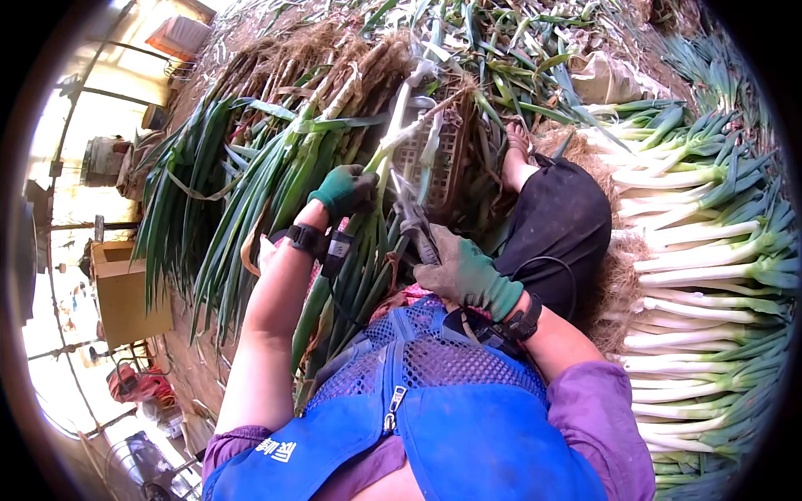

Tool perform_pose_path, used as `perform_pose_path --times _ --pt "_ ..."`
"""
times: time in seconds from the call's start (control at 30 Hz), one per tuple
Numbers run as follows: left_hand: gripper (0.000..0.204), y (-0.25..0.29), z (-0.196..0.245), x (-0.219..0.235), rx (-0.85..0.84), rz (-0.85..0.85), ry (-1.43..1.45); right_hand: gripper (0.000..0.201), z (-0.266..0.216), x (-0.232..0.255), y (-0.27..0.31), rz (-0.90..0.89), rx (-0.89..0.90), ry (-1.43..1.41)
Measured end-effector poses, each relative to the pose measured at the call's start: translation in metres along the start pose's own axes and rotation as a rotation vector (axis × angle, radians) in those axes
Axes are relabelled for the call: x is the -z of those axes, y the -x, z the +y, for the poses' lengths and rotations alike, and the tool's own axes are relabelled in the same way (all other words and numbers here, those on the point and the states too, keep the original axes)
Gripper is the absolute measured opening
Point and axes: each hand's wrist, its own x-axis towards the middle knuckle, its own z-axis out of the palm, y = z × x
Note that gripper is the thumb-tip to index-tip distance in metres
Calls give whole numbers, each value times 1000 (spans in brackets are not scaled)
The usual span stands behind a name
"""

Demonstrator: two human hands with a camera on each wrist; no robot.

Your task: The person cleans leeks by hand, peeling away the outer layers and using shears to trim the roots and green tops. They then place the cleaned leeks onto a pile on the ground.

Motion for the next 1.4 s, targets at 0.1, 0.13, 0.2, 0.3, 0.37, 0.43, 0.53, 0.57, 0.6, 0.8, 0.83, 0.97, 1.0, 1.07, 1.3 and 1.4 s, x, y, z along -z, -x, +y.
perform_pose_path --times 0.1,0.13,0.2,0.3,0.37,0.43,0.53,0.57,0.6,0.8,0.83,0.97,1.0,1.07,1.3,1.4 --pt "36 6 6 3 0 18 -66 51 -9 6 -11 -20 -92 -10" --pt "38 22 17 4 -11 35 -100 49 -4 5 -19 31 -80 -35" --pt "40 31 18 3 -26 80 -192 43 14 1 -39 147 -52 -37" --pt "42 19 -6 8 -134 53 -373 42 36 3 -73 125 -135 -30" --pt "46 23 0 8 -1 59 -243 42 48 2 -91 172 -124 16" --pt "44 31 6 6 77 54 -123 42 60 7 -111 144 -190 9" --pt "42 38 9 4 108 61 -92 46 67 8 -119 237 -225 109" --pt "42 39 9 4 96 62 -87 47 67 7 -118 279 -228 162" --pt "42 39 8 4 85 61 -81 50 61 7 -113 254 -188 62" --pt "37 36 -15 6 30 62 -88 63 74 25 -152 241 -280 116" --pt "36 37 -19 7 21 68 -94 70 75 30 -160 196 -319 101" --pt "34 37 -38 10 -23 73 -117 50 85 31 -183 299 -239 266" --pt "34 40 -38 11 -15 69 -127 56 78 32 -181 274 -251 236" --pt "34 43 -38 12 -9 72 -137 68 65 37 -177 226 -274 175" --pt "35 40 -40 10 -18 82 -194 75 64 29 -178 148 -259 218" --pt "34 41 -44 12 -40 107 -210 69 62 24 -171 105 -134 240"
